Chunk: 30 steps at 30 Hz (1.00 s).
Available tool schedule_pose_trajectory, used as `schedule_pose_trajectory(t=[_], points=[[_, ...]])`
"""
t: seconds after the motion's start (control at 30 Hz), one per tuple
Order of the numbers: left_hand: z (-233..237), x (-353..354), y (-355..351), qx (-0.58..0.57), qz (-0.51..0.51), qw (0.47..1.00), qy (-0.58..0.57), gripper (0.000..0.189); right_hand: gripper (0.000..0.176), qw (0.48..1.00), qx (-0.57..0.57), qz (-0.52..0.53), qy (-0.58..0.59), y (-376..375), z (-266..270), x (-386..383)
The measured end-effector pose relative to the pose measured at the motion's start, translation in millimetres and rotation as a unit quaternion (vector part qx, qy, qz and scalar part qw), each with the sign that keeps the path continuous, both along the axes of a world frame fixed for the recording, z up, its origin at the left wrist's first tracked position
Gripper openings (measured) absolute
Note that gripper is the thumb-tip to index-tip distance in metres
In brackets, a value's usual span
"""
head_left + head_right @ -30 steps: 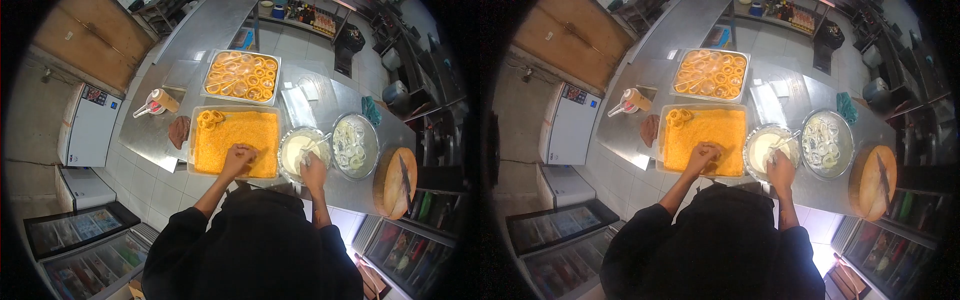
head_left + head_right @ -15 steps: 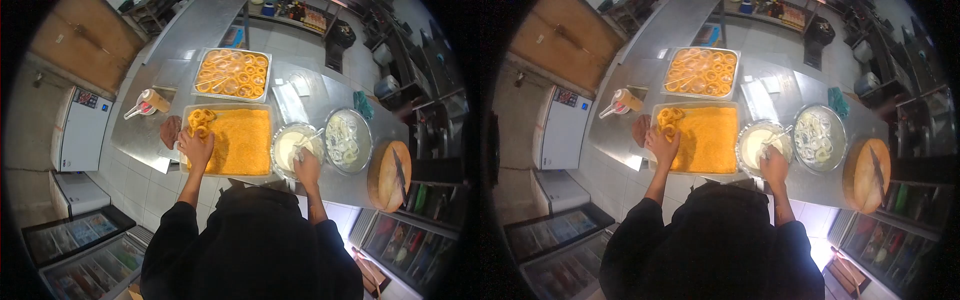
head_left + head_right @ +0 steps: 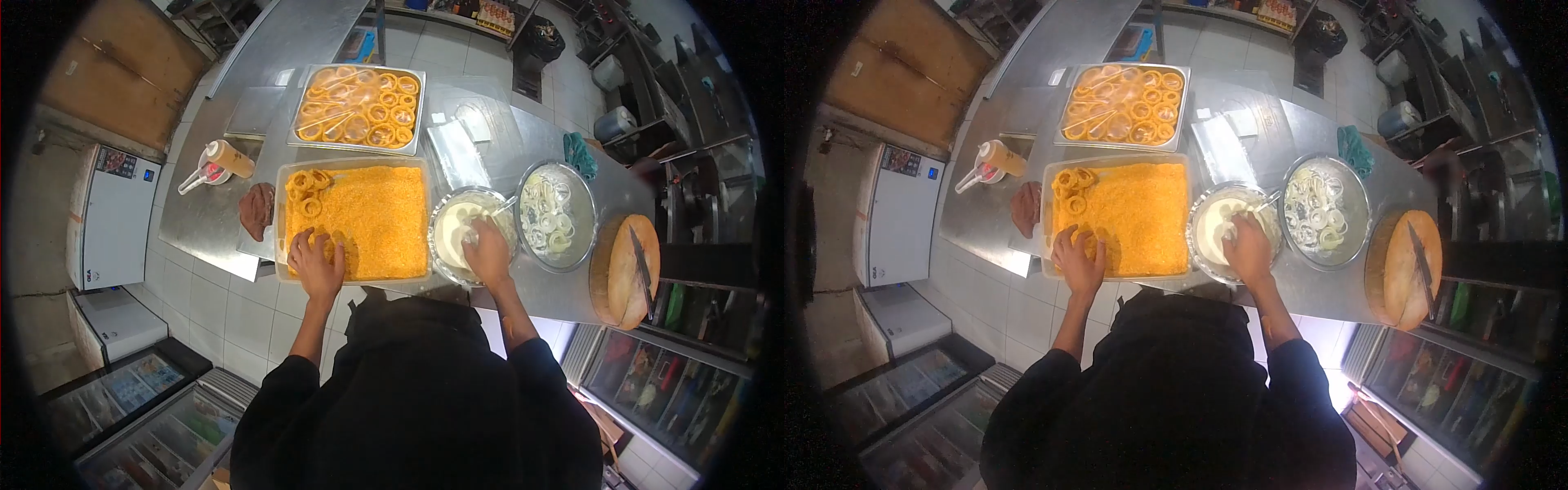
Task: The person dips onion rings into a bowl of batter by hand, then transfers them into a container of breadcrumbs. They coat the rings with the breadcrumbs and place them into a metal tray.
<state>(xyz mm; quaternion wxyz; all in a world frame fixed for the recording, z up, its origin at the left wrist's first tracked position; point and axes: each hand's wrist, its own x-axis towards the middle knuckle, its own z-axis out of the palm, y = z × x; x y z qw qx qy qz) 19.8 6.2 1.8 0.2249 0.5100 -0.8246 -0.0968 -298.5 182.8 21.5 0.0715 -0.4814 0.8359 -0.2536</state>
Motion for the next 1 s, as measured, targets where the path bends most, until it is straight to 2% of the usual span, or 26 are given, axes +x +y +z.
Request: schedule_pose_trajectory(t=[0.03,0.1,0.2,0.3,0.5,0.73,0.9,1.0], points=[[-1,-1,-1,0.003,0.004,1.0,0.002,0.032,0.044,1.0,0.003,0.004,0.002,-9,3,1],[-3,-3,-6,0.004,0.02,0.999,0.036,0.029,0.042,0.993,0.067,0.0,0.098,-26,9,2],[-7,-4,-8,0.002,0.03,0.999,0.043,0.028,0.04,0.988,0.138,0.023,0.07,-46,9,3],[-7,-3,-5,0.005,0.04,0.999,0.03,0.026,0.037,0.983,0.152,0.05,0.093,-50,5,5],[-9,-6,-5,-0.006,0.066,0.998,0.008,0.026,0.041,0.989,0.097,0.083,0.073,-37,6,3],[-9,-10,-6,-0.011,0.078,0.997,0.009,0.026,0.043,0.984,0.102,0.134,0.056,-31,6,-5],[-9,-8,-6,-0.025,0.062,0.997,0.028,0.026,0.039,0.977,0.067,0.197,0.049,-32,-5,-11],[-8,-9,-5,-0.025,0.062,0.997,0.035,0.026,0.034,0.981,0.052,0.187,0.011,-23,-8,-15]])
